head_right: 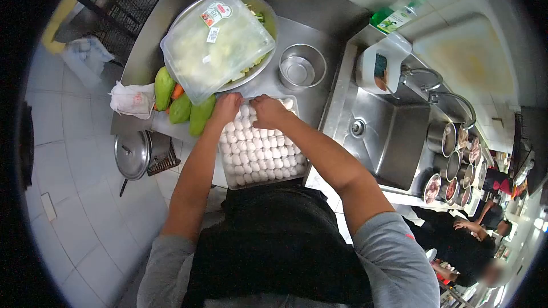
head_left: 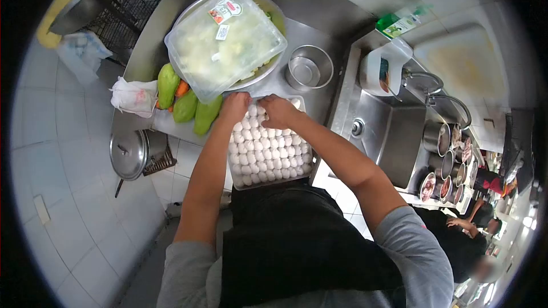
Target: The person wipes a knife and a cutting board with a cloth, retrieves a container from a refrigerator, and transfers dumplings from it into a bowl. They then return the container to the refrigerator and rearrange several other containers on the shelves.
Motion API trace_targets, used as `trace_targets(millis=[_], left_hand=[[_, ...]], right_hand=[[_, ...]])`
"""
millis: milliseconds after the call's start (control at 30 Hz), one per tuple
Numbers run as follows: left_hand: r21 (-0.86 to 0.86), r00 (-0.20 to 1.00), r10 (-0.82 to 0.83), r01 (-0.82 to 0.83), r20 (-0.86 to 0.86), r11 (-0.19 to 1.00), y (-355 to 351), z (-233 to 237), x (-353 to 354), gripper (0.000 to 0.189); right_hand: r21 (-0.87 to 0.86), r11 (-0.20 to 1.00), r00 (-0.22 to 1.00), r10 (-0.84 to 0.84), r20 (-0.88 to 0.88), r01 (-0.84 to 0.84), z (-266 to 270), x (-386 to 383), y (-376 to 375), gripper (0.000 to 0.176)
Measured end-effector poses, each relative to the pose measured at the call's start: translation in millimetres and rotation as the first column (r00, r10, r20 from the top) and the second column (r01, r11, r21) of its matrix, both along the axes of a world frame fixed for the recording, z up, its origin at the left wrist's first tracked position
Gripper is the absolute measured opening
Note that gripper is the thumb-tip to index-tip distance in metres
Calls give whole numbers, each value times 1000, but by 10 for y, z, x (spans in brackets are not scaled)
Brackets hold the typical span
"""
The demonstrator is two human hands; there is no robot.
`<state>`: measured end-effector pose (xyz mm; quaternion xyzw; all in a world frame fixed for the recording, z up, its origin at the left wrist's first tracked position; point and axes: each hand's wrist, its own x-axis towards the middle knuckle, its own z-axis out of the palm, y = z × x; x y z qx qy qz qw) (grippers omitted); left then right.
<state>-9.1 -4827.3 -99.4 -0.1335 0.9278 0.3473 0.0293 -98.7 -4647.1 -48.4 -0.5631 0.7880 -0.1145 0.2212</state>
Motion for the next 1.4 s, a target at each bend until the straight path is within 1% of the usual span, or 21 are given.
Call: trace_targets(millis=[33, 100, 167, 233, 300, 333, 367, 433, 500, 567, 633, 700, 767, 833, 933, 1000, 1033, 1100, 1233, 1333, 1400], left_hand=[[4, 1000, 7, -7, 9, 1000, -24, -47, -7, 17], [23, 994, 50, -48, -95, 999, -18, -135, 0, 19], [16, 998, 55, -55, -26, 998, -12, -70, -31, 20], [19, 995, 57, -56, -81, 998, -12, -105, -28, 20], [13, 998, 45, -44, -42, 999, -15, -113, -49, 22], [-5, 998, 43, -43, -54, 999, -12, -112, -55, 23], [-25, 997, 41, -43, -64, 999, -28, -111, -54, 23], [-50, 998, 31, -34, -56, 998, -36, -131, -55, 22], [-71, 998, 26, -30, -56, 997, -11, -115, -80, 20], [-97, 997, 22, -15, 74, 995, -30, -59, -81, 20], [-80, 997, 36, -31, 62, 996, -24, 3, -40, 21], [-62, 997, 51, -48, 52, 997, 23, 41, -4, 22], [-101, 996, 86, -85, 0, 991, 43, 88, 27, 21], [-158, 998, 61, -56, 29, 986, 40, 58, -3, 21], [-100, 996, 68, -62, 53, 993, 33, 19, -44, 21], [-169, 995, 93, -88, 21, 982, 36, 6, -38, 20], [-167, 996, 90, -85, 25, 982, 31, 11, -52, 20], [-107, 991, 124, -118, 47, 987, 33, 1, -40, 20], [-116, 992, 93, -83, 84, 990, -1, 11, -77, 20], [-58, 990, 112, -108, 80, 993, -3, 17, -74, 21], [-145, 995, 77, -66, 69, 987, 5, 24, -86, 19]], right_hand=[[51, 999, 1000, 19, -16, -18, 2, -36, -64, 66], [106, 994, 999, 38, -19, -36, 4, -65, -172, 69], [263, 963, 998, 66, -15, -60, 0, -98, -285, 68], [293, 951, 994, 107, -20, -96, 27, -92, -366, 68], [369, 923, 982, 161, -102, -113, 52, -67, -424, 66], [401, 913, 986, 122, -115, -67, 48, -16, -472, 69], [397, 915, 985, 127, -114, -72, 51, 2, -492, 69], [407, 912, 992, 11, -127, 42, 170, 75, -474, 72], [437, 898, 986, 27, -162, 47, 189, 63, -527, 76], [488, 872, 997, -12, -75, 47, 104, 22, -611, 79], [493, 868, 998, -24, -65, 53, 113, 20, -571, 79], [382, 920, 993, -47, -105, 83, 49, 42, -536, 74], [371, 928, 992, 0, -124, 46, -42, 43, -489, 75], [362, 932, 988, 39, -150, 18, -26, 43, -483, 77], [425, 905, 981, 102, -165, -22, 64, 51, -551, 85], [506, 862, 994, 21, -105, 35, 125, 69, -644, 94], [508, 861, 995, 18, -101, 36, 152, 57, -672, 94], [533, 842, 994, -35, -102, 84, 154, 68, -688, 105], [533, 840, 993, -49, -103, 97, 200, 57, -718, 103], [558, 827, 996, -24, -87, 69, 226, 42, -721, 97], [553, 826, 989, -36, -144, 111, 203, 63, -744, 90]])
